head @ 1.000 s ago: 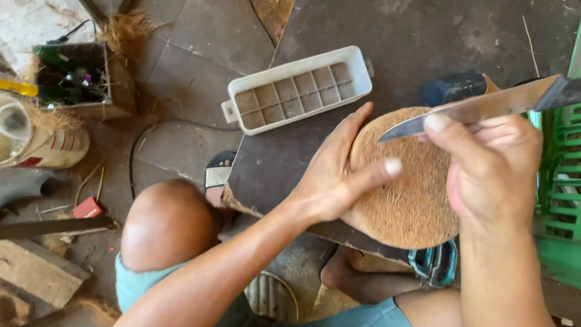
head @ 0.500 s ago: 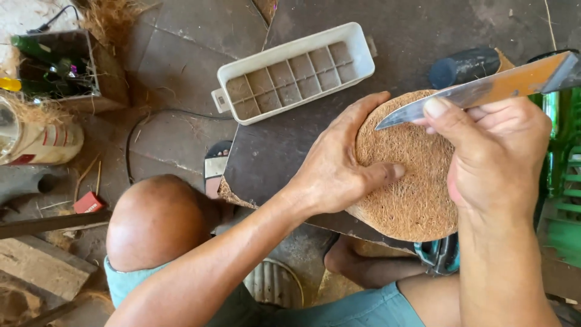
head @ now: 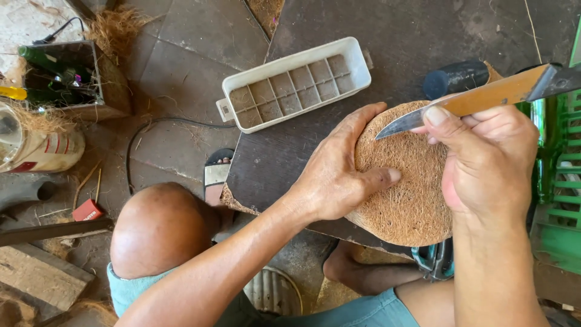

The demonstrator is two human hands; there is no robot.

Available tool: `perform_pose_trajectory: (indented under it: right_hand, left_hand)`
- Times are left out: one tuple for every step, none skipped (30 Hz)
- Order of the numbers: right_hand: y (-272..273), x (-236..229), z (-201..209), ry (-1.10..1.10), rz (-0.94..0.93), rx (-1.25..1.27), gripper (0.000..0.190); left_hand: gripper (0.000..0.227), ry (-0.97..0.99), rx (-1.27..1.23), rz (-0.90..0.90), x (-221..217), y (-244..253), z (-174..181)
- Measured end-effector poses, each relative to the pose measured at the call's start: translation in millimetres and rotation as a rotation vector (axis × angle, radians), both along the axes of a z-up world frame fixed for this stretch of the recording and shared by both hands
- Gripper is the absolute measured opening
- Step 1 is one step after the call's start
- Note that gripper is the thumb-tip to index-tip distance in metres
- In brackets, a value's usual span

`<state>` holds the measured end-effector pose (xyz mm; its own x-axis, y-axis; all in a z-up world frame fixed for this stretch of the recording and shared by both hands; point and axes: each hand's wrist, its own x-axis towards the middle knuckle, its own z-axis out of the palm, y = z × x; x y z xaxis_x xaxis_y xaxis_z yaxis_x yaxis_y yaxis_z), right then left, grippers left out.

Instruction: The person scrapes the surface of a round coco peat disc using a small knife. The person holds the disc with the left hand and uses the right hand to scrape off loose fibers from the top surface.

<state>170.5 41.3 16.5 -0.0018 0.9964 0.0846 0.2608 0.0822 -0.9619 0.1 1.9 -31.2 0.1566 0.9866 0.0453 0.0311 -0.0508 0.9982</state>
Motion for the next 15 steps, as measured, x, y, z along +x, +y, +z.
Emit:
perform_pose_trajectory:
  right_hand:
    - [1.0, -1.8, 1.5, 0.002, 0.001, 0.003, 0.025]
    - [0.1, -2.7, 3.1, 0.027, -0.013, 0.018, 0.019]
    - [-1.0, -3.7, 4.5, 0.051, -0.027, 0.032, 0.013]
    - [-2.9, -0.2, 5.9, 0.051, -0.027, 0.033, 0.013]
    - [-5.2, 3.2, 7.3, 0.048, -0.039, 0.069, 0.013]
    - [-8.2, 6.7, 9.0, 0.045, -0.049, 0.102, 0.014]
    - [-10.6, 7.3, 7.9, 0.044, -0.048, 0.099, 0.014]
    - [-11.2, 7.6, 6.5, 0.036, -0.060, 0.087, 0.012]
    - [-11.4, 8.1, 5.0, 0.029, -0.073, 0.074, 0.013]
    - [-10.7, 11.1, 1.7, 0.026, -0.081, 0.073, 0.013]
    - [-9.9, 13.9, -1.8, -0.037, -0.095, 0.068, 0.014]
    - [-7.2, 15.7, -5.9, -0.100, -0.099, 0.062, 0.017]
    - [-7.1, 17.8, -7.5, -0.101, -0.097, 0.061, 0.017]
    - [-5.4, 18.3, -9.2, -0.046, -0.078, 0.058, 0.029]
    - [-3.6, 18.8, -10.9, 0.009, -0.058, 0.054, 0.041]
  left_hand:
    - [0.086, 0.002, 0.003, 0.001, -1.7, 1.2, 6.2]
    - [0.086, -0.196, -0.151, -0.011, -2.7, 1.0, 12.2]
    - [0.087, -0.393, -0.306, -0.022, -3.6, 0.7, 18.1]
    - [0.087, -0.392, -0.306, -0.022, -3.9, 4.6, 13.2]
    - [0.074, -0.329, -0.238, 0.026, -4.3, 8.2, 8.3]
    - [0.070, -0.265, -0.173, 0.076, -4.5, 10.6, 3.7]
    - [0.070, -0.266, -0.176, 0.078, -3.8, 8.0, 6.9]
    - [0.077, -0.246, -0.212, 0.059, -3.6, 7.8, 10.3]
    - [0.084, -0.226, -0.248, 0.040, -3.1, 7.8, 13.7]
    - [0.084, -0.227, -0.250, 0.031, -1.9, 7.8, 14.2]
    - [0.085, -0.222, -0.258, 0.053, -0.8, 7.9, 14.5]
    - [0.086, -0.217, -0.265, 0.084, -0.7, 8.0, 14.5]
    - [0.086, -0.219, -0.266, 0.086, 1.2, 6.6, 13.1]
    - [0.088, -0.200, -0.255, 0.101, 1.6, 6.8, 12.3]
    - [0.090, -0.182, -0.244, 0.116, 1.8, 7.1, 11.5]
